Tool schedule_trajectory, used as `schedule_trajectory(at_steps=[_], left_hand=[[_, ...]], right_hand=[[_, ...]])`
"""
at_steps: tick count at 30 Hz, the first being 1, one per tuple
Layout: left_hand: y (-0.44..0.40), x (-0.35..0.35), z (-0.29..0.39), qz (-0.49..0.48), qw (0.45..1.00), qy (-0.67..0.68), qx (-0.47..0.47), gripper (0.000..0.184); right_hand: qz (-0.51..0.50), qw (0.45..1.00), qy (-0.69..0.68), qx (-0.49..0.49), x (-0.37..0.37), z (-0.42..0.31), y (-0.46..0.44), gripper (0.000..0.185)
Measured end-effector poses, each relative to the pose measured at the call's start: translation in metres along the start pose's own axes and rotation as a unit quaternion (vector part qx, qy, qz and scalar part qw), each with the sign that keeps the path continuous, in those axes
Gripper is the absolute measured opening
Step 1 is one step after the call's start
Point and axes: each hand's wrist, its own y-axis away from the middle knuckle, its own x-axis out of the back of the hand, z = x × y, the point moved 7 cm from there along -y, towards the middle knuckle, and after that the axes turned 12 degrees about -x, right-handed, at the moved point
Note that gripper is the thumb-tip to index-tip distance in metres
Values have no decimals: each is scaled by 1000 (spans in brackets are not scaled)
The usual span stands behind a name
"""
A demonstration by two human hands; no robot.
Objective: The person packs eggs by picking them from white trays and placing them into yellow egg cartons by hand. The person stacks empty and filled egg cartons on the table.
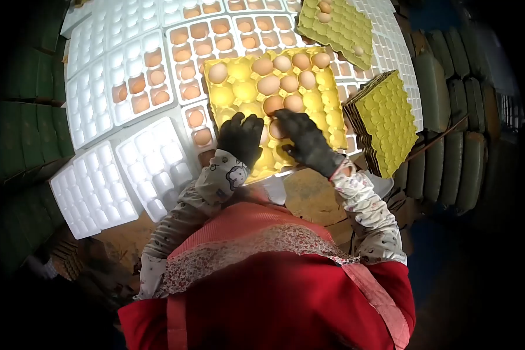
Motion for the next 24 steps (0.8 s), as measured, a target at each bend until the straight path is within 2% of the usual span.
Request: schedule_trajectory(at_steps=[2, 3, 4, 6, 7, 8, 9, 10, 12, 13, 14, 15, 16, 17, 18, 19, 20, 21, 22, 24], left_hand=[[3, -1, 6, 80, 997, -14, -14, 36], [5, -1, 10, 92, 995, -10, -26, 34], [6, -8, 12, 87, 995, -23, -32, 34], [16, -1, 1, 233, 953, 194, -9, 36], [15, 14, 4, 248, 945, 209, -34, 41], [20, 10, -10, 278, 925, 251, 61, 42], [21, 9, -23, 319, 879, 336, 112, 38], [20, 8, -39, 356, 821, 416, 160, 34], [9, 9, -52, 351, 890, 284, 58, 22], [-1, 23, -45, 352, 891, 280, 57, 22], [-18, 28, -40, 270, 867, 393, 147, 18], [-31, 20, -35, 181, 818, 494, 231, 16], [-47, 8, -36, 126, 892, 395, 183, 22], [-61, -1, -32, 101, 962, 242, 80, 25], [-71, -8, -20, 74, 994, 78, -22, 28], [-73, -11, -8, 34, 999, 20, -10, 28], [-75, -12, 6, -8, 999, -41, 2, 29], [-78, -13, 12, -15, 998, -58, 24, 14], [-76, -11, 13, -17, 997, -67, 29, 14], [-77, -9, 22, -10, 994, -106, -16, 14]], right_hand=[[-25, 980, 195, 19, -30, -10, 2, 46], [-20, 977, 210, 6, -32, -14, 0, 37], [-8, 979, 202, 5, -25, -8, -3, 37], [-154, 981, 114, -43, -28, 10, -10, 32], [-127, 990, 41, -40, -17, 16, -10, 31], [-69, 995, -66, -35, -6, 28, -8, 35], [-68, 970, -218, -86, -2, 50, -7, 32], [-67, 920, -363, -132, 1, 70, -9, 30], [-124, 766, -600, -194, 28, 78, -15, 28], [-127, 696, -681, -190, 24, 92, -20, 27], [-141, 656, -712, -207, 19, 104, -26, 27], [-153, 748, -616, -196, 18, 110, -34, 27], [-163, 826, -508, -182, 16, 112, -39, 27], [-88, 945, -300, -93, 20, 102, -41, 25], [-7, 997, -71, 5, 17, 83, -41, 22], [-8, 998, 61, 21, 1, 72, -41, 17], [-33, 992, 120, -20, -12, 70, -44, 15], [-49, 990, 131, -32, -20, 73, -50, 17], [-66, 987, 143, -44, -21, 72, -56, 19], [-137, 987, 77, -42, -1, 75, -60, 22]])
